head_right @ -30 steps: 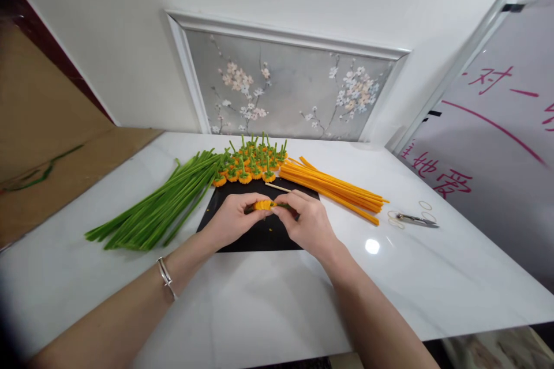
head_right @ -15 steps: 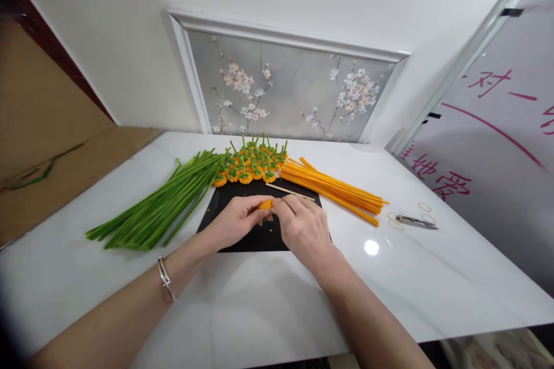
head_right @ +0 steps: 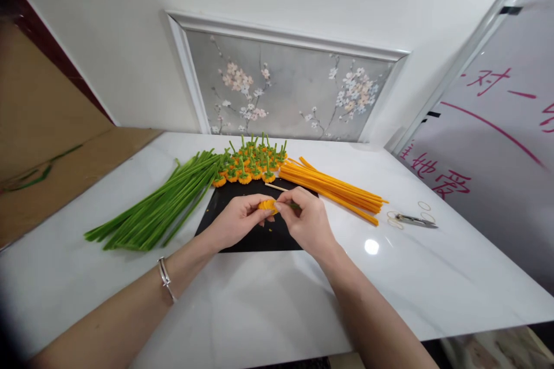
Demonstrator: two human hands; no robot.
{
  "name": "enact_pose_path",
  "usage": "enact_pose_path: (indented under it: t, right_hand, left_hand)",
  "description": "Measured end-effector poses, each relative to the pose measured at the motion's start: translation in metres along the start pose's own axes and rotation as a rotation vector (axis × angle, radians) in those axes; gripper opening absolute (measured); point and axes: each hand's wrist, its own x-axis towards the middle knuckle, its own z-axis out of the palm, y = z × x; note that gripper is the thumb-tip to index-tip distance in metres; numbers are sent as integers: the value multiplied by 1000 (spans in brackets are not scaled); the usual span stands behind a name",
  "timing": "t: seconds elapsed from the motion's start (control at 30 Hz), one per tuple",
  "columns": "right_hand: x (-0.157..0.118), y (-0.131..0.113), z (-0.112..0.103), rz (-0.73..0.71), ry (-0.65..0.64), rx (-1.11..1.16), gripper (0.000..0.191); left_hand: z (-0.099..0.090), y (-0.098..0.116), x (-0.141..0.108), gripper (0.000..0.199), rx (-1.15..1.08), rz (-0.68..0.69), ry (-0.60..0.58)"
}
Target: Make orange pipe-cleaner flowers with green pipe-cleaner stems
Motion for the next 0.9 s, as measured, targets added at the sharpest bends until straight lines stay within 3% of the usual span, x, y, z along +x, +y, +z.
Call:
enact_pose_path:
  t: [0.17, 0.33, 0.43, 0.67, 0.9]
  right_hand:
    - [-2, -1, 2, -103, 31, -151, 10]
    - [1, -1, -1, 67, -26, 142, 17]
    - [1, 1, -3, 86, -29, 239, 20]
    - [-2, 2, 0, -24, -17, -2, 8]
    - [-2, -2, 0, -85, -4, -83, 5]
  left_hand:
    - [2, 2, 0, 19, -75, -4, -17]
    - [-1, 9, 0, 20, -159, 4, -20]
    - [-3, 10, 0, 21, -227, -17, 6]
    - [-5, 5, 0, 28, -317, -47, -35]
    - [-4, 7, 0, 27, -311, -64, -3]
